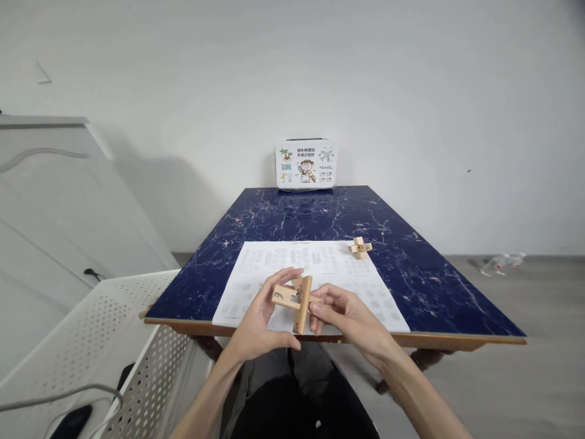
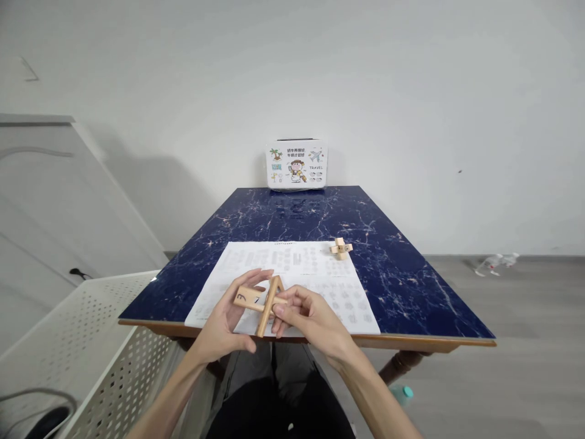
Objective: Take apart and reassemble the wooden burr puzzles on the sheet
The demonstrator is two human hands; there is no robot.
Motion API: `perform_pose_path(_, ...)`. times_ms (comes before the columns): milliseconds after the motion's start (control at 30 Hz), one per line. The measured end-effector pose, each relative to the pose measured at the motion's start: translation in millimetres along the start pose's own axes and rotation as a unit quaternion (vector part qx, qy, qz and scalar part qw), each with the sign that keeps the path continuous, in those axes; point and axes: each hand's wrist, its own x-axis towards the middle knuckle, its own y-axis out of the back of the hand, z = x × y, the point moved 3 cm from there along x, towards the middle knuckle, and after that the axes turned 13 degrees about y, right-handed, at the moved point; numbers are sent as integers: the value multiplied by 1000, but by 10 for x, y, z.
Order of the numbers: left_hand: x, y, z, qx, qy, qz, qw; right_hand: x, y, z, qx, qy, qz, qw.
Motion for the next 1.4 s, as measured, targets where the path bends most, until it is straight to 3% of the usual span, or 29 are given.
perform_pose_path(100,89,115,-11,38,-13,56,998,44,169,-20,-56,22,28,998)
perform_pose_path(167,164,213,-58,120,14,118,986,80,342,-20,-107,43,59,992)
perform_pose_path(233,238,280,-108,226,36,136,964,112,525,7,-151,60,91,983)
perform_pose_path(333,344,276,-163,336,11,50,940,138,738,102,-188,75,115,973)
perform_pose_path(467,481,215,-190,382,-17,-54,922,125,874,255,-208,95,132,964)
perform_pose_path(700,645,238,-123,424,-9,-117,898,81,894,327,-221,121,131,959)
perform_pose_path(1033,586,390,-219,414,91,-91,901,58,872,352,-258,120,119,951)
perform_pose_path(1233,512,405,-97,442,176,-123,871,37,856,337,-284,129,116,943)
perform_pose_path(1300,462,420,-27,417,189,-127,880,33,841,325,-287,129,113,942)
perform_pose_path(1400,374,407,73,323,216,-105,916,31,813,300,-290,132,112,941)
